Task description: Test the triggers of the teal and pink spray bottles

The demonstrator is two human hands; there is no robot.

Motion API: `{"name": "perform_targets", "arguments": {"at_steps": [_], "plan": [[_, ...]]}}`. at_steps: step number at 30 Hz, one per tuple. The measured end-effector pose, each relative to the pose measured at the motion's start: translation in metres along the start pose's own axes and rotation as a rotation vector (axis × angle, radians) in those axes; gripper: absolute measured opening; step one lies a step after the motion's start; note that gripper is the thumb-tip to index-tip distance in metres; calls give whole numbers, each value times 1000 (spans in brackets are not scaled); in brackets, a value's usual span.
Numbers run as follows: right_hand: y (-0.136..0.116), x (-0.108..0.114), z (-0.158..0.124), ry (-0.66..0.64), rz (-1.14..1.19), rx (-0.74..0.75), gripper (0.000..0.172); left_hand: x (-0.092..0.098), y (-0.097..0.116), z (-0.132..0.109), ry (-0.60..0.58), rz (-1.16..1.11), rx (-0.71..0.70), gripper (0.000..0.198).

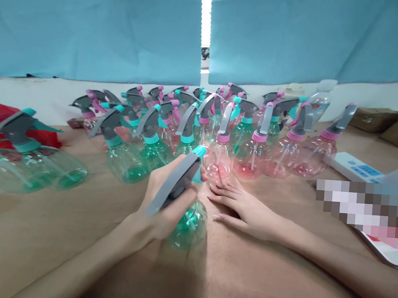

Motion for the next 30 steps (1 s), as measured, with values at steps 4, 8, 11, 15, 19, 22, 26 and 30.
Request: {"name": "perform_targets", "arguments": {"at_steps": [4,8,11,15,19,22,26,30], "plan": [[-1,1,1,-21,-8,-4,55,-2,-1,-1,-10,-102,29,10],[-1,1,2,-29,-15,-10,57,-1,-3,1,-67,-112,-12,15],[-1,1,1,-19,-7,-6,56,0,-6,2,-64,-79,7,16],[-1,1,1,-7,-8,-2,55,-1,-9,1,-6,-22,49,14],[-1,1,1,-4,7,-11,55,-2,-11,0,10,-18,39,13],[0,0,1,-7,20,-11,55,-2,-11,0,1,-24,18,27],[1,-1,0,-4,26,-9,54,-2,-11,1,3,-39,0,25],[2,-1,0,-15,28,-15,56,-3,-14,1,26,-46,-6,12]]}}
Point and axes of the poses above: each hand's wrist, its own z-axis towards the middle knuckle, its own x-axis out of the back of the hand, y = z × x, the point moved 3 cm from there along z, towards the middle knuckle, and after that the axes turned 14 degrees about x, right-handed, at the moved point
